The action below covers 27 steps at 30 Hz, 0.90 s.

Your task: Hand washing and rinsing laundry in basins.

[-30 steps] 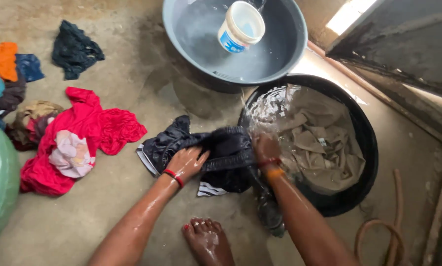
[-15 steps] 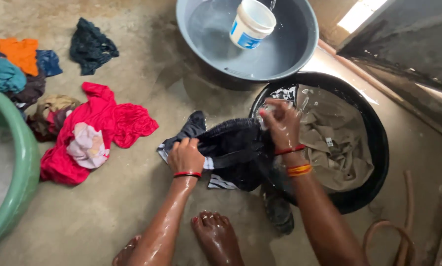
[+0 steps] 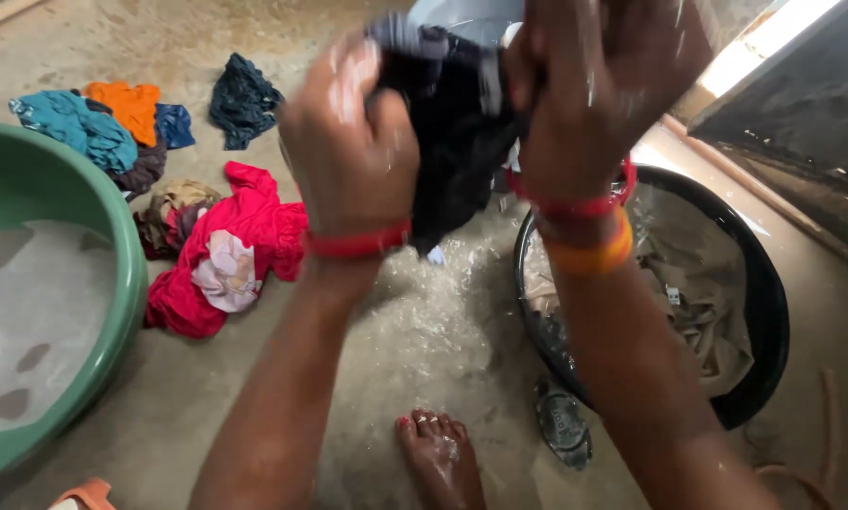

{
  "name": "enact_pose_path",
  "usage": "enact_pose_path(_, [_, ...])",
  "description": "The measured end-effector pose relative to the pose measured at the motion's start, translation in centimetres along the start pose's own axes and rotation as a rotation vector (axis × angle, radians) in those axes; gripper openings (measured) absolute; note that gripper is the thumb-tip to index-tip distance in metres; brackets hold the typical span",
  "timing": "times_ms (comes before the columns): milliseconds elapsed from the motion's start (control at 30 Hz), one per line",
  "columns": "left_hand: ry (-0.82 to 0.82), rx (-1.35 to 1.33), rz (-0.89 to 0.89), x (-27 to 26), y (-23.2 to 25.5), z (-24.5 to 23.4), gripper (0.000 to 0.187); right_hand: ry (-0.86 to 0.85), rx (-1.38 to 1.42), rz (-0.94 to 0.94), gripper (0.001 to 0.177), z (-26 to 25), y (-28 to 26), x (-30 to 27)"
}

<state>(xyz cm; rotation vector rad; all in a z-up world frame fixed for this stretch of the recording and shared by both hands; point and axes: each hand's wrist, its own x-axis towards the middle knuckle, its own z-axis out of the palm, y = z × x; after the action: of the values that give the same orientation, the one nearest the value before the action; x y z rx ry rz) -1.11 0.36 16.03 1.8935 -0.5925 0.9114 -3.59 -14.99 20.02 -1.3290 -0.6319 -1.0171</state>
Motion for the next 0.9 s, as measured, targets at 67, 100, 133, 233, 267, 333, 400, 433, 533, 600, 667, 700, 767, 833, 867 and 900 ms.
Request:
enact_pose_path(67, [-0.007, -0.14, -0.021, -3.8, 1.2, -1.1, 0.032, 0.192, -0.15, 0.388, 0.014, 1.5, -3.6, -2.6])
enact_pose_path(100, [-0.004, -0.144, -0.022, -8.6, 0.4, -0.6, 0.032, 0.189, -0.153, 0.386, 0.014, -0.3, -1.9, -6.9])
enact_pose_path(133, [-0.199, -0.092, -0.192, -13.3, -0.4, 0.1, 0.036, -0.121, -0.266, 0.401, 0.018, -2.3, -0.1, -11.1])
enact_pose_path(233, [-0.849, 0.015, -0.457, -27.8, -4.9, 2.0, 0.045, -0.519, -0.701, 0.58, 0.014, -6.9, 0.5, -18.7])
enact_pose_path(267, [-1.292, 0.087, -0.545, -32.5, -6.8, 2.4, 0.051, -0.607, -1.016, 0.743, 0.006, -8.1, -0.2, -20.3])
enact_pose_path(333, [-1.212, 0.143, -0.586, -33.9, -8.2, 2.9, 0.035, -0.241, -0.982, 0.818, 0.012, -16.5, 3.1, -24.4])
enact_pose_path(400, [-1.118, 0.201, -0.618, -32.4, -8.8, 3.8, 0.023, 0.125, -0.93, 0.859, 0.024, -23.8, 6.8, -27.8])
enact_pose_path(433, [-0.944, 0.304, -0.516, -30.6, -8.5, 4.3, 0.035, 0.362, -0.761, 1.021, 0.027, -26.9, 8.5, -29.4])
enact_pose_path(533, [-0.822, 0.417, -0.34, -30.8, -10.8, 8.1, 0.065, 0.442, 0.046, 1.159, 0.027, -26.3, 8.9, -28.0])
enact_pose_path(600, [-0.884, 0.44, -0.275, -30.2, -10.9, 9.1, 0.078, 0.263, 0.662, 1.084, 0.032, -19.6, 8.2, -24.8])
enact_pose_path(667, [-1.214, 0.481, -0.421, -26.8, -8.1, 8.3, 0.086, -0.53, 1.001, 0.698, 0.084, -10.3, 6.5, -21.6])
enact_pose_path(700, [-1.223, 0.482, -0.425, -27.7, -8.8, 8.4, 0.086, -0.521, 1.006, 0.704, 0.084, -10.3, 9.1, -26.6])
enact_pose_path(767, [-1.196, 0.536, -0.236, -29.3, -10.2, 8.5, 0.077, -0.51, -0.152, 1.347, 0.056, -10.3, 13.5, -36.3])
enact_pose_path(833, [-1.064, 0.674, -0.161, -32.1, -10.6, 8.3, 0.074, -0.75, -0.712, 1.113, 0.059, -8.6, 11.0, -38.6])
enact_pose_path(867, [-0.925, 0.807, -0.087, -33.6, -10.8, 8.3, 0.072, -0.954, -1.245, 0.784, 0.066, -7.8, 9.7, -39.7])
enact_pose_path(900, [-0.927, 0.809, -0.087, -35.1, -10.9, 7.2, 0.072, -0.954, -1.242, 0.786, 0.066, -8.1, 7.4, -40.1])
